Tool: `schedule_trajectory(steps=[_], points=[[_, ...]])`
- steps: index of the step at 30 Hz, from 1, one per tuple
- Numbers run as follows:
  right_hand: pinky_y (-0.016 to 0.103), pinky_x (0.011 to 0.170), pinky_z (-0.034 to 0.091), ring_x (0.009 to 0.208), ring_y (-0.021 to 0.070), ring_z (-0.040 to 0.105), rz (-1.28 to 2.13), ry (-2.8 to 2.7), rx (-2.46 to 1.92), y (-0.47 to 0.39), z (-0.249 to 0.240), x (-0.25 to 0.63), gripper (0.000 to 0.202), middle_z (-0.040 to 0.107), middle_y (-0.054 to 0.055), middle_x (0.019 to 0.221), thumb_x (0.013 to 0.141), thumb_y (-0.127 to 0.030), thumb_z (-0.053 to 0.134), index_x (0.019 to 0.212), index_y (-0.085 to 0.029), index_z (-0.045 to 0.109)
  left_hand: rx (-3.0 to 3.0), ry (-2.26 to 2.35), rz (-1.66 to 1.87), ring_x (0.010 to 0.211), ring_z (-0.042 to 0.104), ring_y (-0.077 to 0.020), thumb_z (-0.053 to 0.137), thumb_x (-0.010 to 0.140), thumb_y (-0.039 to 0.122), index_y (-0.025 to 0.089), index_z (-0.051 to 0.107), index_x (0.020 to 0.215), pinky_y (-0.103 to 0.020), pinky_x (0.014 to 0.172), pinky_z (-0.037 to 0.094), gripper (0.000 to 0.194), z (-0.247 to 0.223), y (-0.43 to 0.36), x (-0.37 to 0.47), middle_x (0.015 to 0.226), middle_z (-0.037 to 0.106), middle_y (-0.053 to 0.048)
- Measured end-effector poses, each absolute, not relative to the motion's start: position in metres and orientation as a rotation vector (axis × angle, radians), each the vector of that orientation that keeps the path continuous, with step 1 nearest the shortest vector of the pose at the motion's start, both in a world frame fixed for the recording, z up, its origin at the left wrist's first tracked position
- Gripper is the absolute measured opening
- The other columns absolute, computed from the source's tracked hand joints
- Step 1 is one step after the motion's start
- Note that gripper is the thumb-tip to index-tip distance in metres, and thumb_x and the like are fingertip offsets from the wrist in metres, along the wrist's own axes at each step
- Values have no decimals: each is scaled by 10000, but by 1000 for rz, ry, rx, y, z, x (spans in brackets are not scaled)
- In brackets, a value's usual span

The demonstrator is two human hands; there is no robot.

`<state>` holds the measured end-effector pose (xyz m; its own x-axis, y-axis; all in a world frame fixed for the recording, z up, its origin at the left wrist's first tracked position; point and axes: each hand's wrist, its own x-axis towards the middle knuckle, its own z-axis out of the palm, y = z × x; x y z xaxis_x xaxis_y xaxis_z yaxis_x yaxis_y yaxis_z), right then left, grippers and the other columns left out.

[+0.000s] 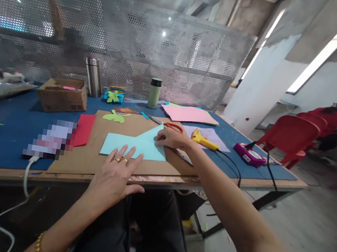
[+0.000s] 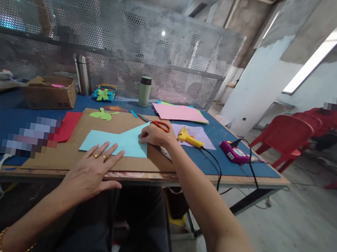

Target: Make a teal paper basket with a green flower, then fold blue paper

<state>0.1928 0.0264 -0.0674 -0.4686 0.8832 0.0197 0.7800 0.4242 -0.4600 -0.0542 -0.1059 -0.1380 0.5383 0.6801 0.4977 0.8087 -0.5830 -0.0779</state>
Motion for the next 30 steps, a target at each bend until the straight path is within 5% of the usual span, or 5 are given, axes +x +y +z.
schedule_trajectory(steps=[30], points=[[250, 597, 373, 668, 138, 579, 476, -2511, -1394, 43, -76, 202, 161, 684, -4, 727, 764, -345, 703, 787, -188, 730, -2519, -1310, -544, 1471, 396, -410, 693, 794, 704, 240, 460, 1533, -698, 1181, 284, 903, -135, -106, -54, 1579, 472, -153]])
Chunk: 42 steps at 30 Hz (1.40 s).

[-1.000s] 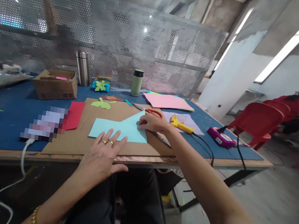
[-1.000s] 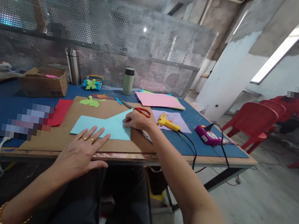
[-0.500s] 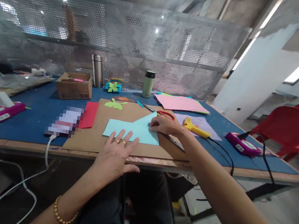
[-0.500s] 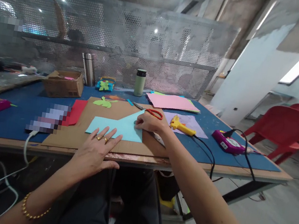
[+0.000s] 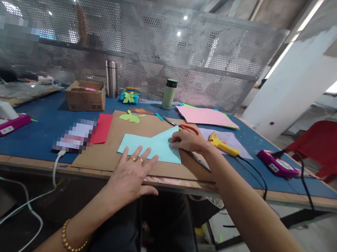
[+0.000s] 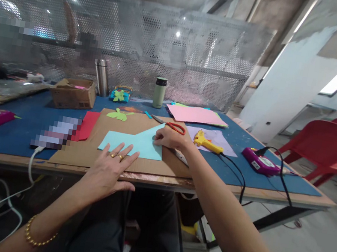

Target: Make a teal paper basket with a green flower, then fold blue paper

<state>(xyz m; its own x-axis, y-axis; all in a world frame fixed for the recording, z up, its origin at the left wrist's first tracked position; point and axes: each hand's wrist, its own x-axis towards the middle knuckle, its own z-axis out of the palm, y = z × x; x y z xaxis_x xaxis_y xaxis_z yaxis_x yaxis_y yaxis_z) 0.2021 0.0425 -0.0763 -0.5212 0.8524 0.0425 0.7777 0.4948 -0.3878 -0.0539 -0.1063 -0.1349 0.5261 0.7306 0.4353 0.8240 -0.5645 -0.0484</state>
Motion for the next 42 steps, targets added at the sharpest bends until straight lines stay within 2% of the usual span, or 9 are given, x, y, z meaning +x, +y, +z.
schedule_trajectory(steps=[6, 12, 18, 27, 31, 35, 39, 41, 42], points=[[261, 622, 372, 671, 136, 561, 463, -2524, -1401, 40, -74, 199, 150, 678, -5, 724, 763, -332, 693, 776, -186, 728, -2516, -1349, -548, 1473, 390, -420, 698, 816, 676, 282, 457, 1534, -793, 1157, 205, 854, -133, -109, -53, 1581, 468, -144], [258, 644, 386, 698, 143, 584, 445, -2541, -1424, 37, -71, 198, 156, 692, 3, 749, 776, -331, 694, 800, -183, 736, -2532, -1388, -509, 1474, 387, -426, 725, 793, 669, 297, 447, 1540, -816, 1134, 223, 879, -129, -110, -51, 1590, 457, -135], [245, 638, 384, 733, 147, 616, 371, -2560, -1482, 38, -71, 198, 170, 715, 4, 780, 796, -352, 702, 832, -190, 741, -2543, -1441, -482, 1472, 380, -447, 755, 767, 663, 339, 454, 1529, -884, 1079, 176, 880, -126, -109, -50, 1593, 457, -116], [228, 675, 392, 797, 146, 650, 111, -2575, -1634, 25, -67, 191, 189, 759, -3, 869, 849, -376, 693, 907, -204, 748, -2548, -1470, -398, 1486, 363, -430, 736, 781, 668, 349, 447, 1530, -872, 1086, 193, 864, -121, -111, -49, 1611, 431, -92], [250, 754, 411, 886, 179, 662, -51, -2569, -1705, 11, -60, 187, 123, 759, 42, 945, 880, -227, 636, 952, -184, 725, -2542, -1491, -374, 1493, 354, -420, 710, 798, 682, 365, 451, 1527, -852, 1108, 184, 837, -119, -113, -49, 1616, 423, -87], [351, 912, 409, 1040, 246, 624, -275, -2561, -1639, -17, -56, 180, 239, 690, 161, 1135, 926, -80, 498, 1076, -119, 680, -2540, -1492, -362, 1498, 343, -423, 696, 805, 689, 374, 444, 1532, -846, 1113, 184, 831, -120, -112, -49, 1619, 420, -89], [363, 911, 464, 1030, 242, 616, -364, -2636, -1271, -63, -73, 165, 206, 665, 151, 1113, 1018, -206, 482, 1033, -126, 672, -2540, -1487, -370, 1499, 340, -424, 707, 805, 678, 380, 449, 1527, -846, 1112, 183, 823, -121, -111, -48, 1617, 426, -89], [383, 932, 492, 1031, 244, 629, -323, -2698, -1158, -86, -87, 157, 244, 672, 141, 1120, 1038, -298, 496, 1113, -129, 656, -2540, -1489, -376, 1496, 346, -423, 721, 801, 665, 380, 451, 1526, -847, 1111, 180, 824, -121, -111, -48, 1614, 429, -91], [403, 976, 492, 1093, 264, 620, -337, -2673, -1154, -96, -94, 155, 298, 665, 167, 1167, 1038, -337, 509, 1168, -102, 638, -2540, -1492, -376, 1494, 350, -424, 728, 798, 661, 380, 452, 1526, -848, 1111, 181, 827, -121, -111, -47, 1612, 432, -93]])
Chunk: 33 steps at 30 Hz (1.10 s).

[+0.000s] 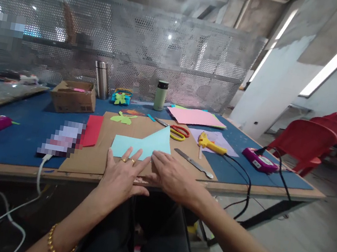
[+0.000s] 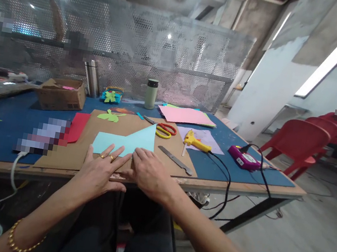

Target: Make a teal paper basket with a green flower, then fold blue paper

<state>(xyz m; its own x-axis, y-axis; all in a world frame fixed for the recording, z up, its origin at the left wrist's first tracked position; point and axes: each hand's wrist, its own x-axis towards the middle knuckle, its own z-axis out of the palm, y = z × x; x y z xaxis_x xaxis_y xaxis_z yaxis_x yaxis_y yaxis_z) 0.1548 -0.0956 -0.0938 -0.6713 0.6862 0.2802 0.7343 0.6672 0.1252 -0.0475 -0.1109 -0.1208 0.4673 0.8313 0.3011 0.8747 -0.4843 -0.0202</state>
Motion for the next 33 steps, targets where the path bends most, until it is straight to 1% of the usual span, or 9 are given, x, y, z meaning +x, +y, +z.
schedule_trajectory(steps=[4, 9, 13, 15, 17, 22, 28, 31, 33], points=[[463, 1071, 471, 1251, 334, 571, -510, -2547, -1220, -119, -111, 157, 469, 630, 249, 1288, 1016, -424, 536, 1263, -29, 595, -2547, -1513, -355, 1489, 355, -429, 737, 789, 659, 382, 467, 1516, -849, 1102, 201, 824, -120, -111, -47, 1610, 435, -94], [473, 1034, 477, 1054, 316, 635, -648, -2461, -1380, -132, -111, 167, 394, 687, 175, 1055, 970, -446, 618, 1077, -73, 681, -2555, -1516, -366, 1500, 342, -417, 734, 794, 653, 374, 462, 1519, -842, 1109, 200, 823, -119, -112, -47, 1618, 420, -94], [463, 910, 507, 903, 291, 625, -685, -2473, -1542, -140, -97, 175, 327, 667, 113, 881, 935, -459, 670, 888, -137, 705, -2564, -1517, -389, 1499, 346, -417, 734, 788, 661, 366, 459, 1521, -852, 1102, 191, 836, -120, -112, -48, 1610, 432, -92], [458, 859, 514, 897, 294, 622, -694, -2427, -1569, -141, -91, 177, 313, 665, 111, 872, 928, -455, 680, 838, -156, 697, -2568, -1515, -400, 1498, 348, -417, 735, 788, 661, 371, 467, 1515, -856, 1100, 183, 827, -121, -111, -48, 1610, 432, -89], [460, 872, 521, 977, 308, 628, -660, -2382, -1525, -139, -89, 175, 303, 684, 133, 973, 923, -457, 688, 886, -156, 695, -2568, -1512, -413, 1497, 350, -415, 740, 792, 651, 379, 473, 1510, -860, 1098, 175, 813, -122, -110, -48, 1611, 427, -86], [505, 1111, 464, 1318, 340, 553, -490, -2465, -1255, -127, -107, 162, 506, 611, 245, 1378, 968, -452, 622, 1288, -61, 600, -2552, -1493, -417, 1492, 361, -414, 764, 800, 600, 396, 449, 1523, -854, 1104, 178, 814, -128, -107, -48, 1607, 437, -83], [535, 1189, 400, 1419, 383, 473, -423, -2440, -1299, -124, -133, 158, 622, 528, 296, 1480, 977, -397, 614, 1418, 26, 499, -2540, -1472, -407, 1495, 352, -421, 750, 817, 591, 411, 428, 1534, -860, 1104, 154, 806, -133, -107, -50, 1620, 414, -79], [545, 1197, 381, 1437, 382, 450, -448, -2411, -1296, -127, -133, 157, 624, 503, 306, 1498, 979, -380, 613, 1434, 26, 480, -2542, -1480, -392, 1498, 348, -419, 736, 837, 577, 392, 421, 1541, -862, 1102, 157, 793, -130, -108, -49, 1627, 400, -83], [548, 1177, 396, 1404, 371, 490, -419, -2417, -1300, -126, -126, 157, 575, 553, 287, 1454, 980, -413, 608, 1386, -13, 530, -2549, -1481, -390, 1498, 350, -414, 730, 846, 571, 384, 428, 1538, -858, 1105, 161, 778, -129, -109, -49, 1627, 400, -83]])
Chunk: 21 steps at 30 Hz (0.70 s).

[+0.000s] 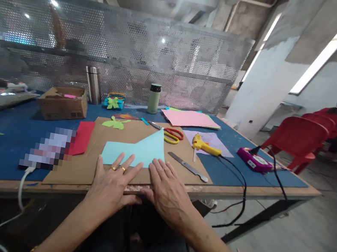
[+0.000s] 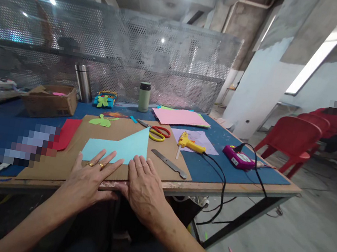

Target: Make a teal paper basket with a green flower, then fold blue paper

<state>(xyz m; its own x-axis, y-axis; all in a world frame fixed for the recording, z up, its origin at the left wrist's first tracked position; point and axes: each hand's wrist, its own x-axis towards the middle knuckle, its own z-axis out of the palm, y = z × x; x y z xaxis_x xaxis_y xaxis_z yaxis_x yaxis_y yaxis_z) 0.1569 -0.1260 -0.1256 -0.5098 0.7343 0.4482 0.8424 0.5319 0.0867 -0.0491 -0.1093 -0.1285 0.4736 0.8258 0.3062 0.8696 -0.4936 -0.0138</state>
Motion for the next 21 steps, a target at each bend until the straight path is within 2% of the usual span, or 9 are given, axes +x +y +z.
schedule_trajectory(steps=[2, 5, 9, 12, 15, 18, 19, 21], points=[[545, 1150, 416, 1318, 348, 568, -380, -2438, -1312, -123, -114, 158, 456, 632, 240, 1366, 986, -437, 593, 1267, -78, 610, -2554, -1481, -395, 1498, 353, -408, 734, 843, 568, 386, 432, 1535, -853, 1109, 166, 777, -128, -110, -49, 1625, 405, -79], [531, 1139, 408, 1263, 313, 602, -379, -2459, -1287, -115, -100, 158, 342, 659, 199, 1329, 1015, -414, 548, 1190, -133, 631, -2552, -1489, -398, 1495, 356, -413, 748, 828, 575, 391, 439, 1531, -852, 1111, 157, 790, -128, -109, -49, 1616, 421, -83], [504, 1125, 408, 1261, 311, 594, -386, -2451, -1320, -111, -106, 152, 370, 665, 194, 1305, 1016, -423, 546, 1220, -120, 608, -2538, -1497, -413, 1496, 352, -415, 737, 833, 585, 392, 439, 1534, -838, 1127, 137, 786, -129, -110, -48, 1616, 423, -91], [506, 1137, 377, 1254, 328, 583, -514, -2367, -1411, -114, -118, 144, 420, 647, 226, 1316, 1008, -429, 558, 1247, -86, 600, -2542, -1482, -404, 1503, 339, -415, 728, 835, 596, 388, 435, 1538, -826, 1134, 153, 790, -127, -111, -48, 1624, 412, -94], [498, 1128, 353, 1136, 317, 618, -646, -2323, -1451, -117, -118, 146, 402, 700, 200, 1175, 1010, -462, 545, 1135, -95, 653, -2548, -1485, -396, 1504, 335, -420, 720, 831, 616, 390, 427, 1541, -837, 1119, 170, 801, -127, -110, -48, 1628, 405, -91], [430, 988, 406, 881, 250, 627, -668, -2331, -1502, -118, -105, 170, 335, 717, 91, 859, 1028, -420, 523, 856, -175, 674, -2549, -1498, -428, 1505, 335, -413, 711, 831, 635, 380, 431, 1539, -841, 1120, 154, 803, -128, -110, -49, 1627, 405, -92], [411, 901, 418, 847, 249, 612, -699, -2276, -1576, -119, -101, 181, 324, 707, 85, 822, 1029, -390, 522, 826, -184, 667, -2554, -1497, -444, 1506, 333, -410, 709, 828, 643, 375, 431, 1539, -839, 1125, 143, 809, -128, -110, -49, 1627, 405, -92], [405, 793, 393, 868, 281, 591, -809, -2170, -1734, -120, -94, 207, 250, 697, 106, 869, 1014, -322, 533, 865, -185, 679, -2567, -1494, -471, 1509, 328, -407, 710, 811, 669, 370, 433, 1538, -835, 1134, 123, 834, -129, -110, -50, 1628, 404, -94]])
